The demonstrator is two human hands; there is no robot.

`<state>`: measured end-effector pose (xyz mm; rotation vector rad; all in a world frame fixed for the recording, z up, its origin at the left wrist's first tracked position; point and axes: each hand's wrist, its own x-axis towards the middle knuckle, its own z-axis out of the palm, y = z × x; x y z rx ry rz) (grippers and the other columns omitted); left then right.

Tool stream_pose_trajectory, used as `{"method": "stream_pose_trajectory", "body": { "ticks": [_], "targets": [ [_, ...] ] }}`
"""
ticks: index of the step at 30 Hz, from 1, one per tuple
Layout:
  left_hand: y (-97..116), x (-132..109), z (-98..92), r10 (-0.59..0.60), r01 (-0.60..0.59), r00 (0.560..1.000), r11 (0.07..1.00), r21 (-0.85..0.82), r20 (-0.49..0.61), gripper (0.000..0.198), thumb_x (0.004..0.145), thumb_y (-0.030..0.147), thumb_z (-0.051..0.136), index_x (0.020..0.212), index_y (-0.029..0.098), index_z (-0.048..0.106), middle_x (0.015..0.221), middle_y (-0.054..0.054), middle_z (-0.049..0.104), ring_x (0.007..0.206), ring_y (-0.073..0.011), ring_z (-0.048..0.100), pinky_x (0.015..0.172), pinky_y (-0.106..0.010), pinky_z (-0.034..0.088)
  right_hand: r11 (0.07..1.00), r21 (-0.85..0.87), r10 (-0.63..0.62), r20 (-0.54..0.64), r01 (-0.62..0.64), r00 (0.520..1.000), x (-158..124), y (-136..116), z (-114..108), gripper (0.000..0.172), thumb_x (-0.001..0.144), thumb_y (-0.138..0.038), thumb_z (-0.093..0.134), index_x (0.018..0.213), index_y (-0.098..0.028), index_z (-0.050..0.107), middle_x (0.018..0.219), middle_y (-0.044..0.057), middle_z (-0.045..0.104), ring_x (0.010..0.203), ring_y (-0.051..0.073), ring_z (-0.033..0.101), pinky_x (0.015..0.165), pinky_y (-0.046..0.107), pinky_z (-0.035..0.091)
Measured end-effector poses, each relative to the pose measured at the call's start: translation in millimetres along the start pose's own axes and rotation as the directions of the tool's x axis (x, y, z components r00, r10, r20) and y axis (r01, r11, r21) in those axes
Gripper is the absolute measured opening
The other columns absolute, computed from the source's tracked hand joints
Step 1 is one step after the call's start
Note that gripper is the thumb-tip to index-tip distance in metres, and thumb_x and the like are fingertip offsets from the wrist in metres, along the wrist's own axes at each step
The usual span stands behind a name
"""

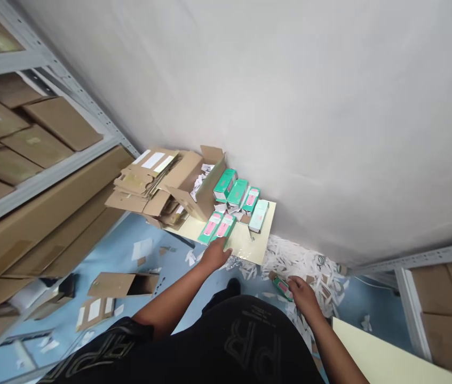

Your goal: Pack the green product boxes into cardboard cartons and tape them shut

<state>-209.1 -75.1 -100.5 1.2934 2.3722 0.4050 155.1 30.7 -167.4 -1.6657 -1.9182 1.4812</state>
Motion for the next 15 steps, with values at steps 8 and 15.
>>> {"method": "stream_pose_trajectory", "body": {
  "ticks": [8,15],
  "targets": [
    [-51.6,59.2,20.5,-0.104,0.095,0.993,0.982,0.164,0.048,0.069,0.085,0.043,0.067,0.143,0.011,0.049,0.136,-0.024,0.054,0.128,-0.0418,0.048,0.104,-0.051,0.040,0.998,0.038,0.046,0.113,-0.051,0.992,40.3,-32.9,37.0,0.050,0.077,-0.061,0.058,0.101,-0.020,0.076,0.097,0.009,0.080,0.089,0.030,0.075,0.078,0.039,0.057],
    [-64.0,70.3,42.4,0.043,-0.073,0.986,0.980,0.184,0.160,0.097,0.076,0.036,0.073,0.160,0.015,0.030,0.157,-0.025,0.038,0.136,-0.0474,0.042,0.109,-0.057,0.036,0.996,-0.032,0.092,0.132,-0.089,0.987,58.4,-75.8,79.7,0.051,0.078,-0.060,0.055,0.102,-0.021,0.076,0.102,0.008,0.080,0.094,0.030,0.075,0.081,0.038,0.057]
  ]
}}
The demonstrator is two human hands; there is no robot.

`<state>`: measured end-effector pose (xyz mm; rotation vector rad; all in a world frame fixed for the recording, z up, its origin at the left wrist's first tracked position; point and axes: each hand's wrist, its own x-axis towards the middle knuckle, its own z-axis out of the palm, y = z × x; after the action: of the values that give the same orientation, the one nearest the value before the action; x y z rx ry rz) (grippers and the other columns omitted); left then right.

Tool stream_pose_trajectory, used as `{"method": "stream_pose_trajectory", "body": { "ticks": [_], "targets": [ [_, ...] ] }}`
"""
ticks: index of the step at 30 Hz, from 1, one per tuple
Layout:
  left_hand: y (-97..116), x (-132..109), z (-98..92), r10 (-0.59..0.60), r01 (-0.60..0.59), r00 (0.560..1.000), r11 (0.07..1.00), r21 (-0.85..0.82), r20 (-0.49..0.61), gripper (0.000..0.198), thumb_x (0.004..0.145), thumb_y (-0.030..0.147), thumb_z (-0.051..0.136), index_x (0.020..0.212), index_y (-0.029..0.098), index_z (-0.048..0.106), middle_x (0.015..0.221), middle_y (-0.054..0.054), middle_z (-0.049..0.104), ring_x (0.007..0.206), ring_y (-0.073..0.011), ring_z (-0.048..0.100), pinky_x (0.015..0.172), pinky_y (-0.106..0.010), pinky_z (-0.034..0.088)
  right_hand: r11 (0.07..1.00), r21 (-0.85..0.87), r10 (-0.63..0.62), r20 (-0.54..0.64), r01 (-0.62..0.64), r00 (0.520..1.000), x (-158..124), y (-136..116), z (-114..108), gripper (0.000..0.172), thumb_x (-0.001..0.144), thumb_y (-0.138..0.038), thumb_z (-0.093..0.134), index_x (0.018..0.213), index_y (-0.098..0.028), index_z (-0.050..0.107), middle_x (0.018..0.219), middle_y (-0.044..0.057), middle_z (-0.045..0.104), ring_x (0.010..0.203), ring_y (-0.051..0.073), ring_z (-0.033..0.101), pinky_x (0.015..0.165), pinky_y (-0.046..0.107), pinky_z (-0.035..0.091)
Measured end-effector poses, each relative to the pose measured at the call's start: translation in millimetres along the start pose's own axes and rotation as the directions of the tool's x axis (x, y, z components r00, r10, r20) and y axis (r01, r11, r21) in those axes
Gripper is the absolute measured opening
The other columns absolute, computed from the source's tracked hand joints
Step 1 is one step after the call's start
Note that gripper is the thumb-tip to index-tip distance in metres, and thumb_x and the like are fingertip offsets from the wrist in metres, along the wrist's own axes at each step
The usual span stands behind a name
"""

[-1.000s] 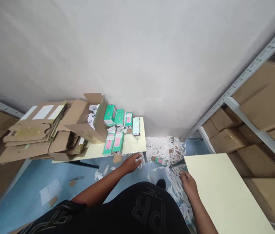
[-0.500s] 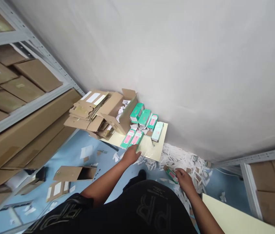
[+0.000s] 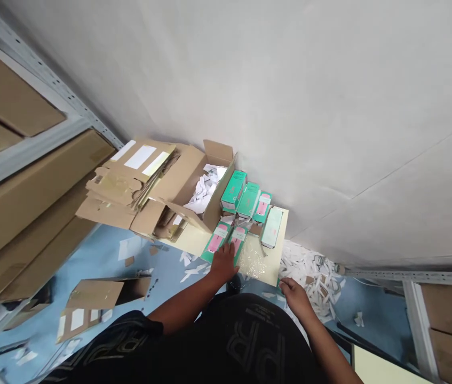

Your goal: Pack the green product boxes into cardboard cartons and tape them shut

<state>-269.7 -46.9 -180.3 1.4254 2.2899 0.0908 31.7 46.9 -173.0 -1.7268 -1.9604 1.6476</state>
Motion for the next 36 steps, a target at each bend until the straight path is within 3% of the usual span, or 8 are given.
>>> {"method": "stream_pose_trajectory", "body": {
  "ticks": [5,13,15,18,21,27,32,36],
  "targets": [
    [-5.9,6.7,-18.6,0.010,-0.005,0.999,0.995,-0.103,0.044,0.094,0.074,0.024,0.070,0.160,0.015,0.031,0.165,-0.025,0.028,0.135,-0.0448,0.048,0.104,-0.050,0.043,0.999,-0.038,-0.022,0.052,0.024,0.998,10.6,-24.9,13.1,0.051,0.080,-0.058,0.056,0.108,-0.019,0.075,0.104,0.008,0.079,0.096,0.028,0.075,0.089,0.038,0.055],
    [-37.4,17.7,-99.2,-0.072,0.151,0.985,0.795,-0.587,0.157,0.054,0.075,0.033,0.065,0.126,0.017,0.068,0.123,-0.011,0.072,0.106,-0.0287,0.069,0.087,-0.033,0.053,0.970,-0.204,-0.129,0.037,0.134,0.991,28.2,-67.2,19.4,0.048,0.085,-0.050,0.058,0.120,-0.020,0.070,0.118,0.010,0.075,0.107,0.029,0.072,0.099,0.042,0.053],
    [-40.9,15.6,-120.8,-0.027,0.157,0.977,0.754,-0.638,0.209,0.045,0.076,0.033,0.061,0.117,0.019,0.072,0.107,-0.006,0.076,0.094,-0.0254,0.070,0.075,-0.030,0.052,0.885,-0.337,-0.346,-0.016,0.321,0.938,27.2,-92.4,25.4,0.058,0.082,-0.042,0.066,0.136,-0.021,0.062,0.138,0.012,0.066,0.126,0.032,0.062,0.109,0.047,0.047],
    [-35.5,12.1,-151.5,0.097,0.107,0.961,0.736,-0.669,0.260,0.039,0.075,0.033,0.058,0.107,0.018,0.076,0.094,-0.002,0.076,0.087,-0.0237,0.068,0.066,-0.027,0.049,0.650,-0.507,-0.659,-0.005,0.566,0.752,22.4,-134.9,34.5,0.085,0.076,-0.030,0.072,0.155,-0.020,0.041,0.163,0.015,0.040,0.150,0.037,0.036,0.122,0.057,0.030],
    [-20.2,12.0,-179.2,0.220,0.004,0.941,0.750,-0.662,0.256,0.038,0.074,0.034,0.062,0.104,0.017,0.077,0.095,-0.002,0.076,0.089,-0.0245,0.068,0.069,-0.028,0.049,0.522,-0.553,-0.746,0.074,0.649,0.662,17.2,-166.9,38.9,0.093,0.074,-0.022,0.071,0.159,-0.019,0.034,0.161,0.017,0.041,0.150,0.038,0.034,0.123,0.059,0.024],
    [21.7,17.7,-212.2,0.538,-0.248,0.829,0.598,-0.763,0.152,0.047,0.092,0.058,0.055,0.105,0.019,0.078,0.106,-0.006,0.076,0.101,-0.0268,0.068,0.088,-0.034,0.052,0.647,-0.470,-0.696,-0.041,0.601,0.717,-4.3,-165.7,19.6,0.073,0.064,-0.020,0.073,0.134,-0.019,0.054,0.126,0.013,0.063,0.120,0.033,0.057,0.106,0.048,0.046],
    [73.9,16.3,-196.8,0.637,-0.082,0.748,0.369,-0.926,0.188,0.058,0.095,0.063,0.052,0.131,0.019,0.066,0.119,-0.011,0.072,0.106,-0.0280,0.067,0.086,-0.039,0.055,0.833,-0.316,-0.543,-0.313,0.453,0.780,-48.6,-131.5,-1.5,0.059,0.070,-0.023,0.074,0.125,-0.020,0.055,0.118,0.011,0.065,0.111,0.029,0.061,0.098,0.040,0.050],
    [134.0,2.6,-167.6,0.705,-0.142,0.683,0.385,-0.912,0.191,0.055,0.090,0.053,0.064,0.133,0.019,0.062,0.111,-0.008,0.071,0.098,-0.0240,0.067,0.083,-0.035,0.055,0.918,-0.231,-0.397,-0.502,0.324,0.768,-89.0,-93.0,-12.6,0.064,0.071,-0.026,0.075,0.131,-0.021,0.053,0.122,0.011,0.066,0.111,0.030,0.063,0.097,0.040,0.051]
  ]
}}
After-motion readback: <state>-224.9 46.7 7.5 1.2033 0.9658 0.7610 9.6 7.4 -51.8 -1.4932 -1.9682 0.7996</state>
